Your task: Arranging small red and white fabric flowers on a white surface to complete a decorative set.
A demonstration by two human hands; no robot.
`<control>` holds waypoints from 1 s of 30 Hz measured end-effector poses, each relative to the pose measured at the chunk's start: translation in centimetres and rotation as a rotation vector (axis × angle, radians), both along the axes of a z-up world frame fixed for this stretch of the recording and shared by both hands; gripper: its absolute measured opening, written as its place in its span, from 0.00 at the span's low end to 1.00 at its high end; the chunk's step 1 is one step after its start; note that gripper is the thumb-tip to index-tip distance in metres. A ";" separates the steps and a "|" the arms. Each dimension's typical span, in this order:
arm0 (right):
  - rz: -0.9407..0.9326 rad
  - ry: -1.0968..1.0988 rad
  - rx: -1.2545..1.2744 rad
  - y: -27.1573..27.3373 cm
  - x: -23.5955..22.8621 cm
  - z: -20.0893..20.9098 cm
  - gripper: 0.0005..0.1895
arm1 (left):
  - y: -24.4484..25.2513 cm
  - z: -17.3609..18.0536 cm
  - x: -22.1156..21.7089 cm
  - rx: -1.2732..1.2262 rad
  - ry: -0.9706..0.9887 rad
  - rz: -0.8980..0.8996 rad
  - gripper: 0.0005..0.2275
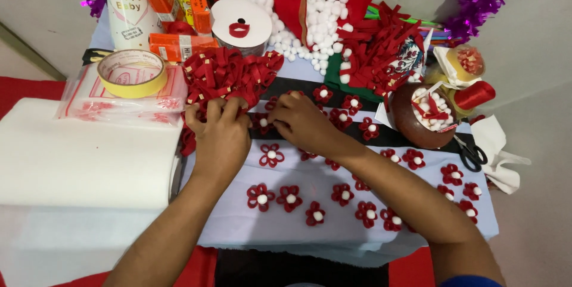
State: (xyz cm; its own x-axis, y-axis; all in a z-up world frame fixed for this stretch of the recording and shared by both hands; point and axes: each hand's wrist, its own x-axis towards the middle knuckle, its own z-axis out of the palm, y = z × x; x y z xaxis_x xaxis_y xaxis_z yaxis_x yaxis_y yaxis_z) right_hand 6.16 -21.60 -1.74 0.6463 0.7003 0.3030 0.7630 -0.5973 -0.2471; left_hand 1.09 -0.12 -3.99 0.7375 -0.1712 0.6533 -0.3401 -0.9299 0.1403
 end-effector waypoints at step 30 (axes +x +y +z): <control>-0.985 0.313 0.859 -17.5 -28.9 3.3 0.10 | 0.4 6.9 -4.8 -0.104 -0.006 -0.205 0.11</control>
State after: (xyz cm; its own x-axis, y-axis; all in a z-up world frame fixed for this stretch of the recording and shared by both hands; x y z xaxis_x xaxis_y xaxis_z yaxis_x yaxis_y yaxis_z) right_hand -22.79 -39.12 1.55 0.8900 -0.4284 0.1564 -0.0485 -0.4298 -0.9016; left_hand -3.72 0.23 2.86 0.6902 -0.2490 0.6794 -0.5217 -0.8218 0.2289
